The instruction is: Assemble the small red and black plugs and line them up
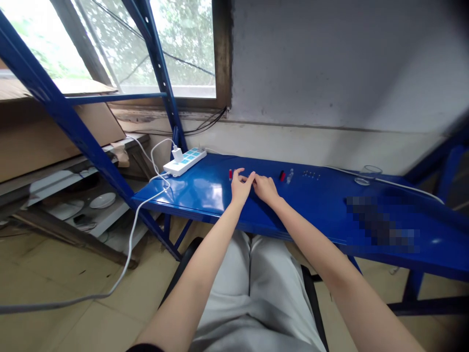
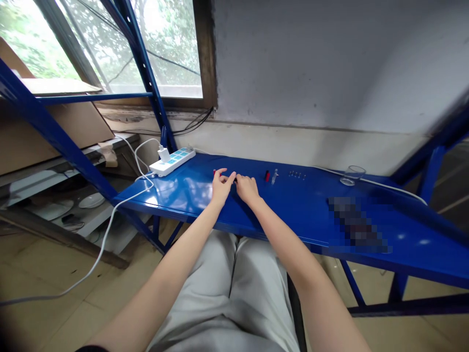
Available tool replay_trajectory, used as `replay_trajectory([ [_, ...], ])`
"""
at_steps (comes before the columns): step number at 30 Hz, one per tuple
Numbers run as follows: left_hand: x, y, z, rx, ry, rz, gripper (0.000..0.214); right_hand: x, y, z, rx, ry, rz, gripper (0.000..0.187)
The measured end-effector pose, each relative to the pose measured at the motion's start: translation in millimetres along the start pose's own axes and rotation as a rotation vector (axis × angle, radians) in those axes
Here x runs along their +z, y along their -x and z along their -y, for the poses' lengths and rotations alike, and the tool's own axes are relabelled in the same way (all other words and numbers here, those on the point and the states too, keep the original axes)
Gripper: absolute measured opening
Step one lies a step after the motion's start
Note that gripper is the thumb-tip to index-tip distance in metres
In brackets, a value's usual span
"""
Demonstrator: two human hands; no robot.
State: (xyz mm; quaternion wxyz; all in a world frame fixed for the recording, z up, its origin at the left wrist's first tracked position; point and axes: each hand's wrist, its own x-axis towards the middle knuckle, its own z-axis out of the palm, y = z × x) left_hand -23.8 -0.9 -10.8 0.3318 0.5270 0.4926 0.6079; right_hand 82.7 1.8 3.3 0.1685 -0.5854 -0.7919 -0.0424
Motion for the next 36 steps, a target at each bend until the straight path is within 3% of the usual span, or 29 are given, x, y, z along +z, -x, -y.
replay_trajectory([
  [4, 2.7, 0, 7, 0.072, -0.018, 0.123, 0.019, -9, 21, -12, 0.025, 0.010, -0.035, 0.026],
  [9, 0.8, 2, 1, -0.010, 0.158, 0.248, 0.021, -11, 35, -22, 0.088, -0.231, -0.254, 0.030],
  [13, -2.3, 4, -8, -0.067, 0.241, 0.318, 0.024, -15, 39, -26, 0.268, -0.387, -0.399, 0.039],
  [16, -2.7, 5, -9, -0.063, 0.271, 0.372, 0.027, -18, 40, -26, 0.322, -0.421, -0.355, 0.044],
  [20, -1.9, 5, -6, -0.059, 0.255, 0.423, 0.030, -15, 40, -23, 0.278, -0.372, -0.243, 0.050],
  [28, -1.5, 2, -3, -0.057, 0.289, 0.452, 0.032, -6, 37, -24, 0.198, -0.324, -0.345, 0.047],
  [36, -0.9, 1, -2, -0.063, 0.304, 0.426, 0.031, -10, 38, -19, 0.202, -0.248, -0.352, 0.040],
])
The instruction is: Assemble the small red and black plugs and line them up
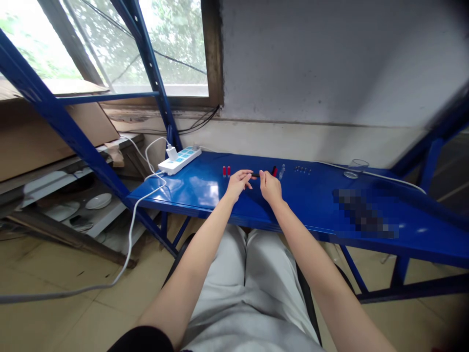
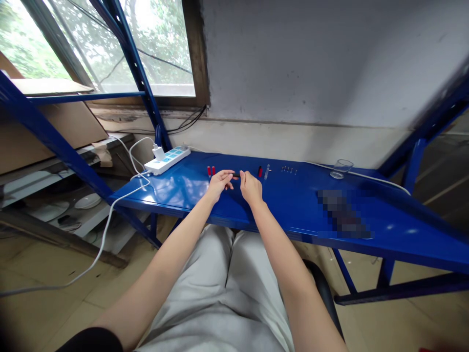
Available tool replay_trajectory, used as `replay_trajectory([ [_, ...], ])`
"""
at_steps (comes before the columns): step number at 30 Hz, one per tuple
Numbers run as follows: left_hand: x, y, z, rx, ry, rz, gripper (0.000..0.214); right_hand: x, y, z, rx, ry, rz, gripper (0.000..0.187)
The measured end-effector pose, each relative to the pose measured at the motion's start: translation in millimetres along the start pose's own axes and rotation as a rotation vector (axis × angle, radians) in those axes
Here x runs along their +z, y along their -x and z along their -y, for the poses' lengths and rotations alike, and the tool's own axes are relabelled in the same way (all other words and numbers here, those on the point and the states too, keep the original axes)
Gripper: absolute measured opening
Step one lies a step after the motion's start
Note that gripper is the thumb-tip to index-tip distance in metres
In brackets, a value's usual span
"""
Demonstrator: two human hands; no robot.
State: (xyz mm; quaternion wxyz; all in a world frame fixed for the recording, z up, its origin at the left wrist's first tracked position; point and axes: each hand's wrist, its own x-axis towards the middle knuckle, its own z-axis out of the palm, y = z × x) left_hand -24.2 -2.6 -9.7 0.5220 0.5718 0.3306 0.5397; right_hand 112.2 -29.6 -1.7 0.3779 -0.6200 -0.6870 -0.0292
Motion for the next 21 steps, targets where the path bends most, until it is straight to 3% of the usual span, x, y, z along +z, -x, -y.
replay_trajectory([
  [9, 0.0, -0.5, -4.2, -0.033, 0.029, -0.070, 0.029, -3.8, -0.3, -1.0, -0.013, 0.027, -0.063, 0.042],
  [21, -2.4, -2.3, -1.3, -0.066, 0.052, -0.190, 0.026, -6.4, -0.8, -6.3, 0.006, -0.194, -0.196, 0.051],
])
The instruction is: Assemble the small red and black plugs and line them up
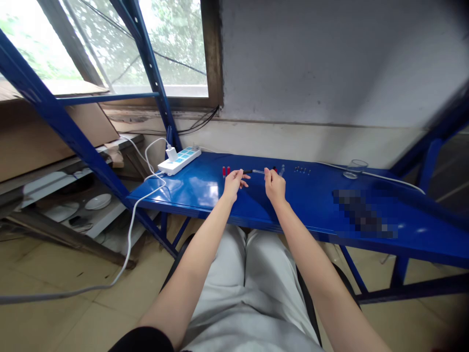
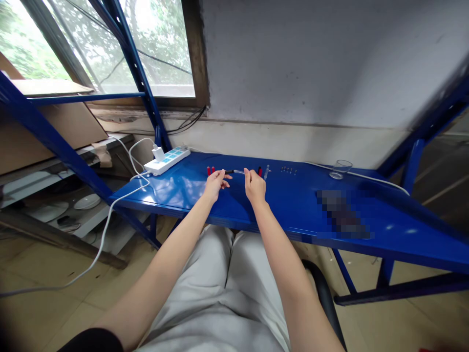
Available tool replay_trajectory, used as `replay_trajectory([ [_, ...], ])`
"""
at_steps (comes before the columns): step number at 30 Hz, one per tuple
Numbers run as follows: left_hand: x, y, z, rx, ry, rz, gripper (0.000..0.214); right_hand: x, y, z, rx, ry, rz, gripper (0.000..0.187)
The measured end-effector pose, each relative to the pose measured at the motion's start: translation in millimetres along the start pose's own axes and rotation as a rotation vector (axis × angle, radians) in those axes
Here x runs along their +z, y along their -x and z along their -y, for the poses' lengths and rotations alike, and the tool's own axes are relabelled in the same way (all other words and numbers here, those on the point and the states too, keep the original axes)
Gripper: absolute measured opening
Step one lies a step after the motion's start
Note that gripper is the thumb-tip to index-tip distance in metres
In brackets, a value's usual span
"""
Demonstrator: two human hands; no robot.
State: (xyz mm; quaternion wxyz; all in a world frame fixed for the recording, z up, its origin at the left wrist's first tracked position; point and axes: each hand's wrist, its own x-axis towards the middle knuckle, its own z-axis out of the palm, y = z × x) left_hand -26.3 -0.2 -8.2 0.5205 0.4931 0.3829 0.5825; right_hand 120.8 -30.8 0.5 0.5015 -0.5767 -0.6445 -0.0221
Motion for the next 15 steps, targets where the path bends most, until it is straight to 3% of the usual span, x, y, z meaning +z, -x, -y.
replay_trajectory([
  [5, 2.1, 3, -3, -0.019, -0.056, 0.020, 0.029, 3, -2, -3, 0.015, -0.142, -0.018, 0.043],
  [11, 3.6, 4, -4, -0.029, -0.072, 0.042, 0.032, 13, 0, -4, -0.043, -0.284, 0.228, 0.027],
  [15, 3.8, 4, -3, -0.013, -0.056, 0.057, 0.031, 15, 0, -6, -0.050, -0.255, 0.273, 0.023],
])
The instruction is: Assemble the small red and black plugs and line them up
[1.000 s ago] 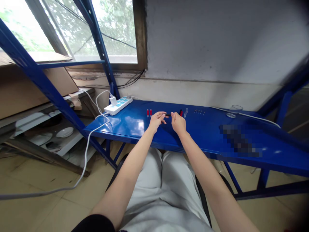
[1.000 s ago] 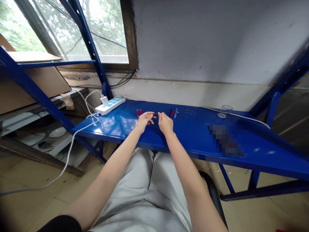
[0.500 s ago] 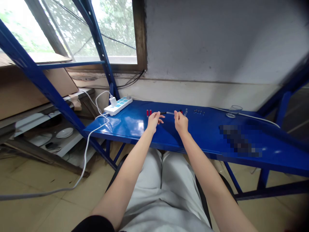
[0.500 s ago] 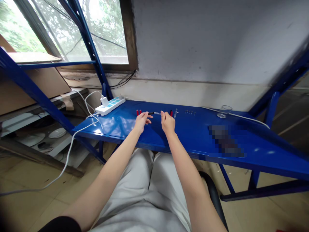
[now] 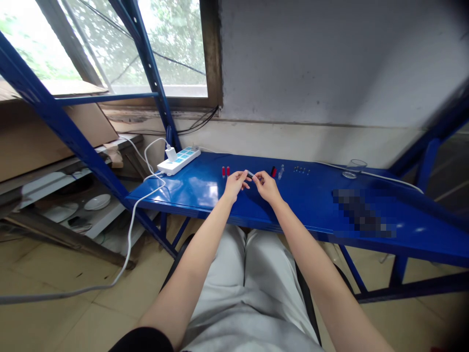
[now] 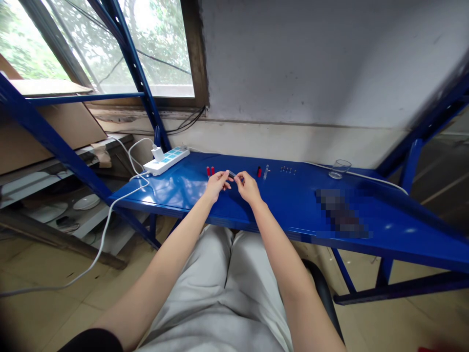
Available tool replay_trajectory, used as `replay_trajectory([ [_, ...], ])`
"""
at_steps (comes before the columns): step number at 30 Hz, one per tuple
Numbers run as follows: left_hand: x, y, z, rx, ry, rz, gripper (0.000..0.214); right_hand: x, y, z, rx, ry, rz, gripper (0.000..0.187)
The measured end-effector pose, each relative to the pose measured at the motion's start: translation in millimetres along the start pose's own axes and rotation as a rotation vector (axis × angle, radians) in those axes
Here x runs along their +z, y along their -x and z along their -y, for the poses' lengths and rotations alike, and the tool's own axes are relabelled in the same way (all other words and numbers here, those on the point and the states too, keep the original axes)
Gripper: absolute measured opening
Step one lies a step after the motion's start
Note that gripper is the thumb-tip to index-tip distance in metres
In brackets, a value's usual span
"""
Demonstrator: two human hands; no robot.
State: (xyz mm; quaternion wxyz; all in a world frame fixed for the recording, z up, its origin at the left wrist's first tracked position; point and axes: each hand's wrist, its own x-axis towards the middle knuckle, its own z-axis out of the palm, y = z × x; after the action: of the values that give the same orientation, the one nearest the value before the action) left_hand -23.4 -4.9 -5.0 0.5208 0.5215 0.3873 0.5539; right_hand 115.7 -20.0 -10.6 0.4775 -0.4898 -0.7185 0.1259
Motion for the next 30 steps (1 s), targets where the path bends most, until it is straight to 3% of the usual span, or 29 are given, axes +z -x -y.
replay_trajectory([
  [7, 2.4, 1, 1, 0.013, -0.045, 0.115, 0.025, -1, -1, -1, 0.041, 0.057, 0.034, 0.018],
  [13, 1.5, 1, 3, 0.083, -0.166, 0.007, 0.014, -6, -3, -8, -0.006, 0.232, -0.049, 0.019],
  [18, -1.4, 0, 10, 0.186, -0.305, -0.007, 0.019, -31, -6, -15, 0.228, 0.384, 0.105, 0.013],
  [24, -2.0, -1, 13, 0.185, -0.338, -0.001, 0.021, -75, -17, -33, 0.539, 0.419, 0.268, 0.007],
  [27, -1.5, -1, 12, 0.182, -0.338, -0.008, 0.021, -85, -21, -42, 0.602, 0.488, 0.230, 0.009],
  [30, -0.8, 1, 9, 0.173, -0.334, -0.014, 0.021, -81, -19, -47, 0.615, 0.519, 0.123, 0.013],
])
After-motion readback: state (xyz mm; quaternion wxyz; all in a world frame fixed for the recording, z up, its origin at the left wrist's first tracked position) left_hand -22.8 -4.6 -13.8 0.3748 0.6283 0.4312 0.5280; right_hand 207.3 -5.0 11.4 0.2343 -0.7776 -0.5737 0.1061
